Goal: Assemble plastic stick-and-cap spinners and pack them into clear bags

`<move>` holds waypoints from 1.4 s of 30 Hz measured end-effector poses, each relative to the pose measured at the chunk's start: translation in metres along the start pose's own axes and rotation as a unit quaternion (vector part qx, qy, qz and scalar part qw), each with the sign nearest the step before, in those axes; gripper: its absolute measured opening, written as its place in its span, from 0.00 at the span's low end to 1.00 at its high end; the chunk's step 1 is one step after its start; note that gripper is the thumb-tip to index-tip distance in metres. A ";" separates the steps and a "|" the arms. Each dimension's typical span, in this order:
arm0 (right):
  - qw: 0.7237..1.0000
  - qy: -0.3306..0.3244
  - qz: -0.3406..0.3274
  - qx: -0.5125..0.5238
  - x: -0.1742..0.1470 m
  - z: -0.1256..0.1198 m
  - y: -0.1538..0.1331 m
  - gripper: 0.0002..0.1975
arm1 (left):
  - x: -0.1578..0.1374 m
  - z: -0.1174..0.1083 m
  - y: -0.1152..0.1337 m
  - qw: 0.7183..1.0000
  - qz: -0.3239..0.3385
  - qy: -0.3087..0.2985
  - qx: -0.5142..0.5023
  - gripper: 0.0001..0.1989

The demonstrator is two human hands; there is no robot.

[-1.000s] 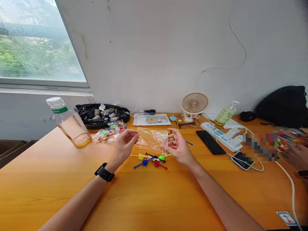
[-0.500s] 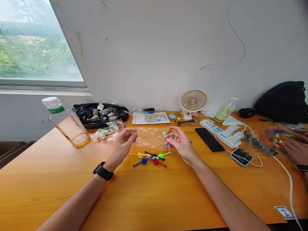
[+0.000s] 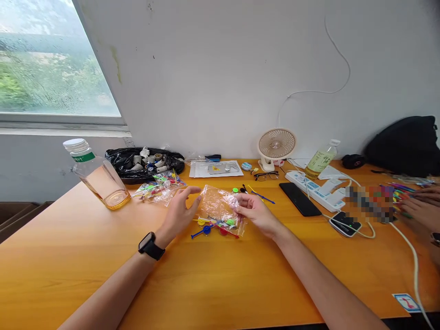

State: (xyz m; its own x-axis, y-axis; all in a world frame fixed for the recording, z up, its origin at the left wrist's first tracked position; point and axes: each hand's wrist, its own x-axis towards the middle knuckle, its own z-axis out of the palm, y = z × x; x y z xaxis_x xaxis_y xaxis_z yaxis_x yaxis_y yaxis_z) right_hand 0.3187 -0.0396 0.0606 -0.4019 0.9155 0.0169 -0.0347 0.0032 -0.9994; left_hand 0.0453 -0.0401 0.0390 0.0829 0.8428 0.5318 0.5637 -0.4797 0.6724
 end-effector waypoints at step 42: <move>0.994 0.021 -0.043 0.094 -0.011 0.029 -0.003 0.18 | -0.011 -0.010 0.039 0.956 0.224 -0.117 0.147 0.52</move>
State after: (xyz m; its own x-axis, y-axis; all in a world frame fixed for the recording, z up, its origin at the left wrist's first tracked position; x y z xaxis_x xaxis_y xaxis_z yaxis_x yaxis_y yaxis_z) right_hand 0.2970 -0.0611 0.0643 -0.3508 0.9314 0.0974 -0.2404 0.0109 -0.9706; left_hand 0.0586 -0.0702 0.0646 0.5322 0.6168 0.5799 0.6327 -0.7449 0.2117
